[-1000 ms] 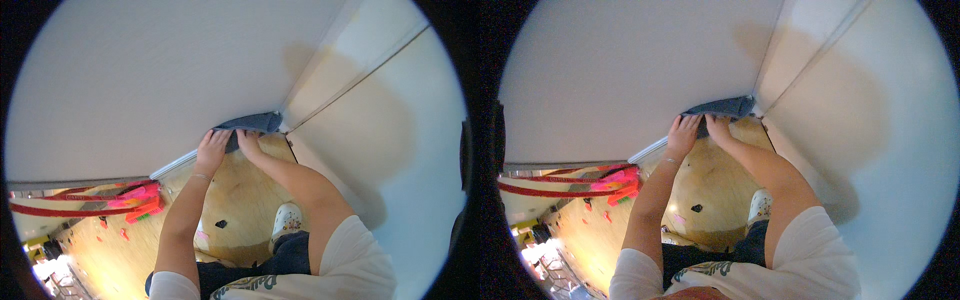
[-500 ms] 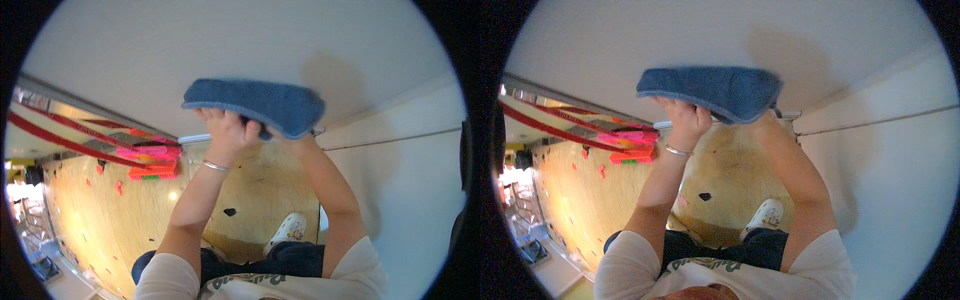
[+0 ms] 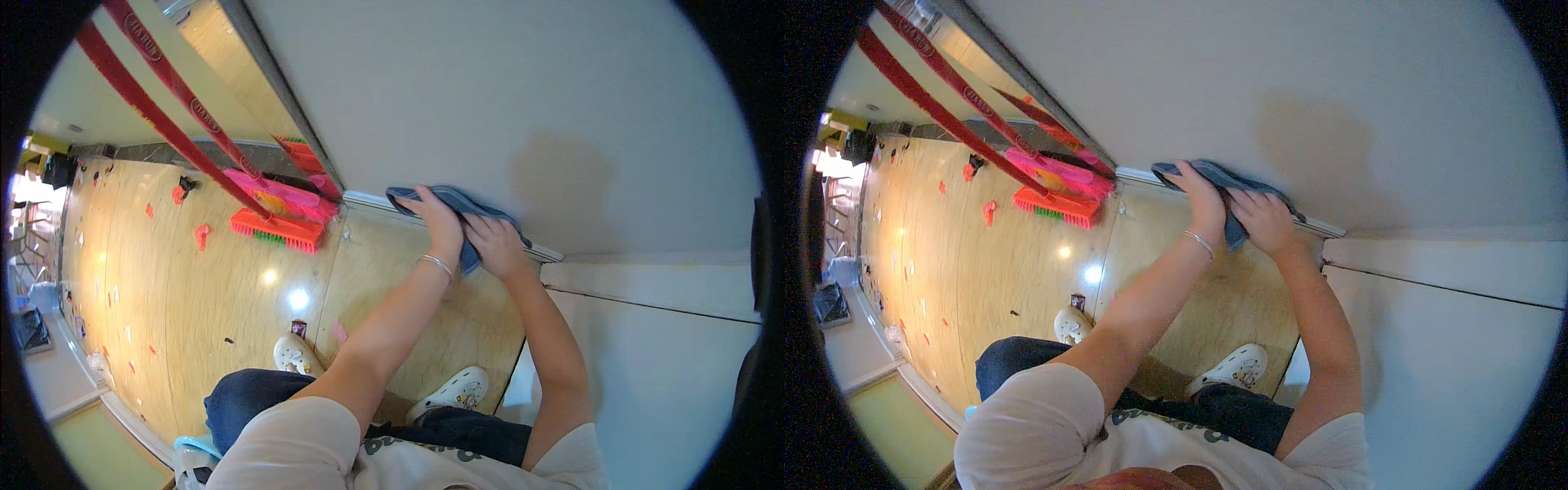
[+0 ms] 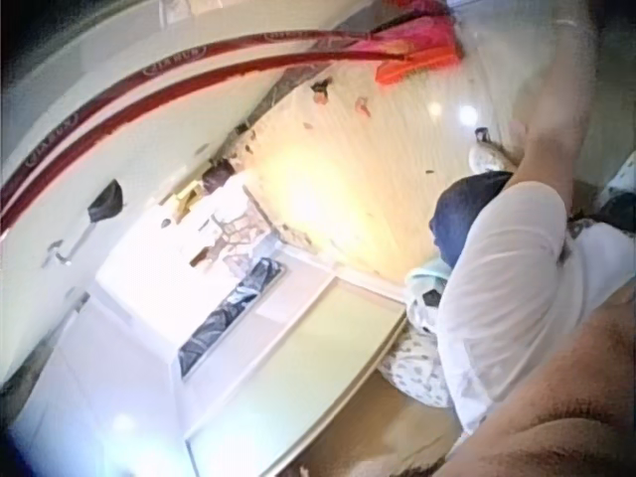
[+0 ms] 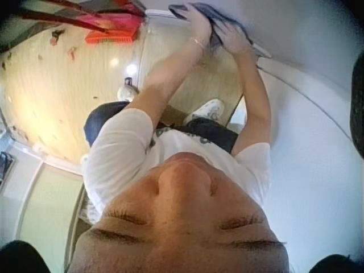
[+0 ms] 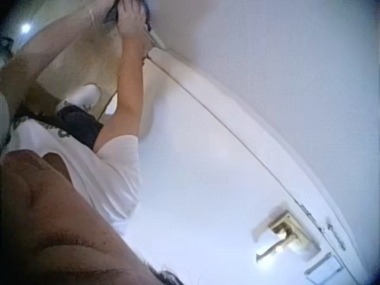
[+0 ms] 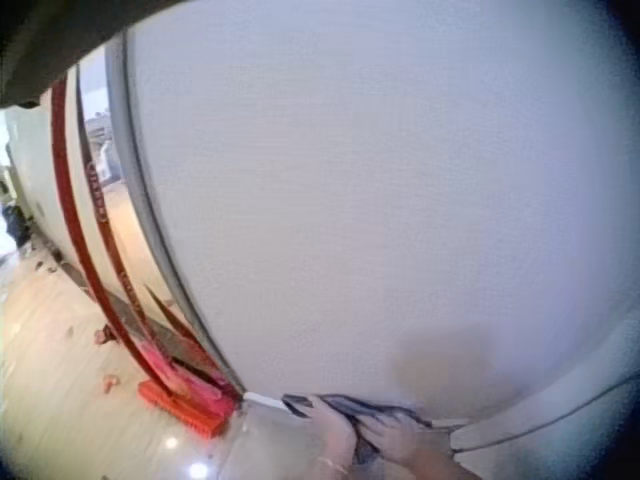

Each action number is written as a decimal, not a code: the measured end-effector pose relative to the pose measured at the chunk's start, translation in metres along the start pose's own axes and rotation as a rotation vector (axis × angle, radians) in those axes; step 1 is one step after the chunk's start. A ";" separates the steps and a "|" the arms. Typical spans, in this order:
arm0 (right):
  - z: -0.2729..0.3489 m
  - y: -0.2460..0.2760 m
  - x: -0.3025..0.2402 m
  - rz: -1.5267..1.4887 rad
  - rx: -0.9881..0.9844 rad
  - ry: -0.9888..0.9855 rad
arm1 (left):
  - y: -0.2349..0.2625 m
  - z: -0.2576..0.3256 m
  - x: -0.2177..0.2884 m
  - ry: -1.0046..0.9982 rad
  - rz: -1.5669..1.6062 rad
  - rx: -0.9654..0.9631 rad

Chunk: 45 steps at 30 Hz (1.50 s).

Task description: The person wipes a door surface with a blue cloth, moving from the upper panel down to the lower edge and around the handle area. The person also wipes the adjacent wall and door frame while kneeling.

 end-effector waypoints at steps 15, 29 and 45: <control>-0.031 0.072 -0.019 -0.127 0.765 0.070 | -0.035 0.010 0.139 -0.907 -0.875 -0.172; -0.053 -0.002 -0.043 -0.196 0.058 0.049 | 0.066 -0.068 0.001 -0.303 -0.251 0.167; -0.047 -0.025 -0.047 -0.467 -0.009 -0.046 | 0.090 -0.087 -0.049 -0.338 -0.175 0.179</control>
Point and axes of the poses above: each hand's wrist, its own z-axis away from the middle knuckle, its own y-axis out of the back of the hand, x = y × z, the point moved 6 cm from there along -z, towards the middle knuckle, and after that the axes turned 8 degrees about -x, right-handed, at the moved point
